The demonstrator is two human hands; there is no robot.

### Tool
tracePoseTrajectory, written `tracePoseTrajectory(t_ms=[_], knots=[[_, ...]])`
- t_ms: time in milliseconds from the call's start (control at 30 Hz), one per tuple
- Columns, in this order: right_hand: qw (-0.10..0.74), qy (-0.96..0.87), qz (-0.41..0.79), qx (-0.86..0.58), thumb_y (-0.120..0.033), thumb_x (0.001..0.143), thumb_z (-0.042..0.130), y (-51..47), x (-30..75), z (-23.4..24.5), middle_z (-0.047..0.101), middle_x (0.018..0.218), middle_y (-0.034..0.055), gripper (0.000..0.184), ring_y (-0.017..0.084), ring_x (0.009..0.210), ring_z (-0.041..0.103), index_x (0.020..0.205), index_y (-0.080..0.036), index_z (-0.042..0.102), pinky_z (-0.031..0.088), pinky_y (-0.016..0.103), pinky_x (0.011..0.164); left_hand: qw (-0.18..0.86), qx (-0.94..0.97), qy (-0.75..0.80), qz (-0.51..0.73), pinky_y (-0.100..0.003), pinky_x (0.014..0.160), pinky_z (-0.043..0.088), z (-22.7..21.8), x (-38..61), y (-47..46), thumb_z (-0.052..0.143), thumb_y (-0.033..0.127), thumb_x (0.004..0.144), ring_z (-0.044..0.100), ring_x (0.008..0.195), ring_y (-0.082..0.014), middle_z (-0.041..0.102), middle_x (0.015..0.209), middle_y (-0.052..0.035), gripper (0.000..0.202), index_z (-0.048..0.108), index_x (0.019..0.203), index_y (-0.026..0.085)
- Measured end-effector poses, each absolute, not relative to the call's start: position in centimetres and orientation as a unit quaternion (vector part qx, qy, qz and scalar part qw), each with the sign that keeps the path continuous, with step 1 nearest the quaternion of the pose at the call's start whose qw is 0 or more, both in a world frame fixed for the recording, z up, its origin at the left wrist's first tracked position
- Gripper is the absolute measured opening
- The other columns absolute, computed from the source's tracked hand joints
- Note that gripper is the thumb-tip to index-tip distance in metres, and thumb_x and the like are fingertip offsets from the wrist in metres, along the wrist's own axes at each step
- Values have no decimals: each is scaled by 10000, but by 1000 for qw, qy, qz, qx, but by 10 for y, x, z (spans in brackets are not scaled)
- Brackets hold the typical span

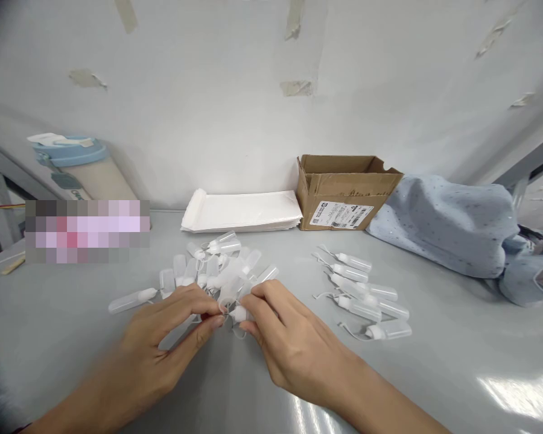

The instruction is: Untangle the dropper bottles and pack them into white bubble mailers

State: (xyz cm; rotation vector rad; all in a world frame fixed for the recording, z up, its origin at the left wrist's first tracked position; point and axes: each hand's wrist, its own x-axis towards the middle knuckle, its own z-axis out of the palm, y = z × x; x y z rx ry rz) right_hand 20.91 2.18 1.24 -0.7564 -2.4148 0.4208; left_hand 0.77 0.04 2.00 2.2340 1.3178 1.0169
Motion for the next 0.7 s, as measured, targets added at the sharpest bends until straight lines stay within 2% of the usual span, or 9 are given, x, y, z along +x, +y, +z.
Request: tracePoseTrajectory(t_ms=[267, 433, 567, 700], knots=[[294, -906, 139, -272, -74, 901, 389, 17, 206, 12, 531, 914, 129, 245, 186, 829, 522, 1111, -54, 514, 522, 292, 683, 129, 813, 411, 391, -267, 638, 433, 13, 9, 0, 484, 82, 847, 536, 638, -127, 595, 675, 13, 141, 555, 831, 203], [280, -911, 124, -277, -78, 906, 380, 19, 204, 8, 540, 906, 134, 229, 190, 806, 528, 1079, -56, 528, 516, 305, 670, 151, 815, 406, 385, -261, 597, 410, 9, 9, 2, 472, 95, 856, 514, 610, -129, 569, 633, 12, 150, 557, 782, 195], [287, -907, 132, -279, -111, 928, 362, 23, 205, 5, 533, 925, 124, 243, 180, 822, 543, 1112, -75, 516, 519, 299, 686, 175, 806, 430, 366, -266, 636, 414, 8, 8, 4, 478, 115, 869, 515, 613, -119, 578, 634, 25, 158, 571, 771, 195], [303, -899, 129, -288, -161, 947, 366, 28, 207, 5, 534, 945, 115, 240, 174, 840, 544, 1140, -107, 498, 520, 303, 706, 175, 797, 466, 342, -275, 669, 426, 11, 5, 8, 513, 171, 871, 548, 656, -127, 611, 683, 23, 97, 603, 855, 204]])
